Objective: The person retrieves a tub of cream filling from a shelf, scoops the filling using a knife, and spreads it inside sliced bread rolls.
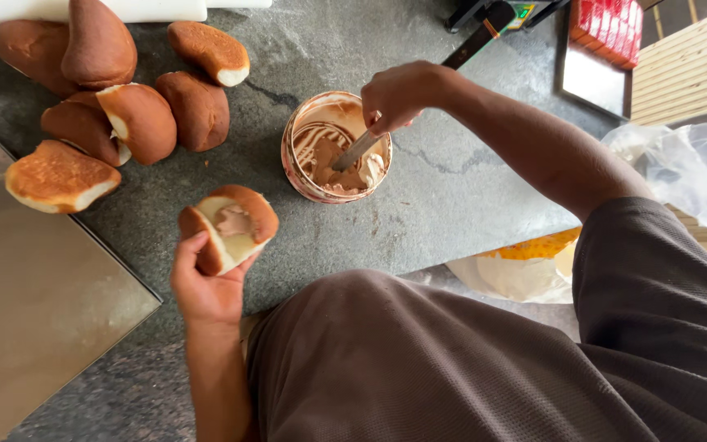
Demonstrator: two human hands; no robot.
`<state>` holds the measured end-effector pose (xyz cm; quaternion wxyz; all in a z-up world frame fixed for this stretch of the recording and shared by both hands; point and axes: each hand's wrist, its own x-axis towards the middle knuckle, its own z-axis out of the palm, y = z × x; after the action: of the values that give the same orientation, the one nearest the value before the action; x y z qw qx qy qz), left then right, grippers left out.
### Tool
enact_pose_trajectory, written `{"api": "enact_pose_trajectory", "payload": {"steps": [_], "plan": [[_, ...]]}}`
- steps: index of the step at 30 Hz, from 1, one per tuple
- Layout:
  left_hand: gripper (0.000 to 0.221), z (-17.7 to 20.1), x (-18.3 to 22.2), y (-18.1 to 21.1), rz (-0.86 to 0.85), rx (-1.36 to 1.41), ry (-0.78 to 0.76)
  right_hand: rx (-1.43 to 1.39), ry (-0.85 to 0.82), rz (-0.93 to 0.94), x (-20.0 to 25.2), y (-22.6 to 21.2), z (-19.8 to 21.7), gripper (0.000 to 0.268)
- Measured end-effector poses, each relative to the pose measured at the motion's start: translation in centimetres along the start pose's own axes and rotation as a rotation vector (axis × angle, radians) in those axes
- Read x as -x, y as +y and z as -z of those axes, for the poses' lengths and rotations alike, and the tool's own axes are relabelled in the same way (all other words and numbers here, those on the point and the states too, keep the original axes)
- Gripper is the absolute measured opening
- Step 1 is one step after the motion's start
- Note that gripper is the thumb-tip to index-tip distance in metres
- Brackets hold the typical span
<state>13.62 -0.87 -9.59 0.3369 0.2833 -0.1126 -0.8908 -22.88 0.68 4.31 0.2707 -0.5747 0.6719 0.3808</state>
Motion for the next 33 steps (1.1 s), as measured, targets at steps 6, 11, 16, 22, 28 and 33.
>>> {"api": "enact_pose_trajectory", "payload": {"steps": [6,11,16,22,28,33], "plan": [[0.059,0.6,-0.8,2.3,-0.105,0.015,0.043,-0.56,-0.109,-0.016,0.5,3.5,-2.2,0.03],[0.056,-0.3,-0.8,3.1,-0.129,0.001,0.041,-0.754,0.115,-0.134,5.4,5.8,-5.8,0.034],[0.052,-1.0,-1.8,1.5,0.011,0.031,-0.061,-1.0,0.418,-0.05,9.9,5.7,-11.1,0.036],[0.053,-5.0,-3.6,-0.7,0.018,-0.111,-0.102,-1.347,0.74,0.389,9.7,-1.5,-15.8,0.035],[0.057,-8.4,-2.8,-0.3,0.045,-0.036,-0.227,-0.993,1.052,0.224,8.4,-9.2,-15.3,0.034],[0.059,-7.0,-2.6,-1.3,0.05,0.005,-0.179,-0.536,1.178,0.194,9.2,-10.6,-16.5,0.038]]}}
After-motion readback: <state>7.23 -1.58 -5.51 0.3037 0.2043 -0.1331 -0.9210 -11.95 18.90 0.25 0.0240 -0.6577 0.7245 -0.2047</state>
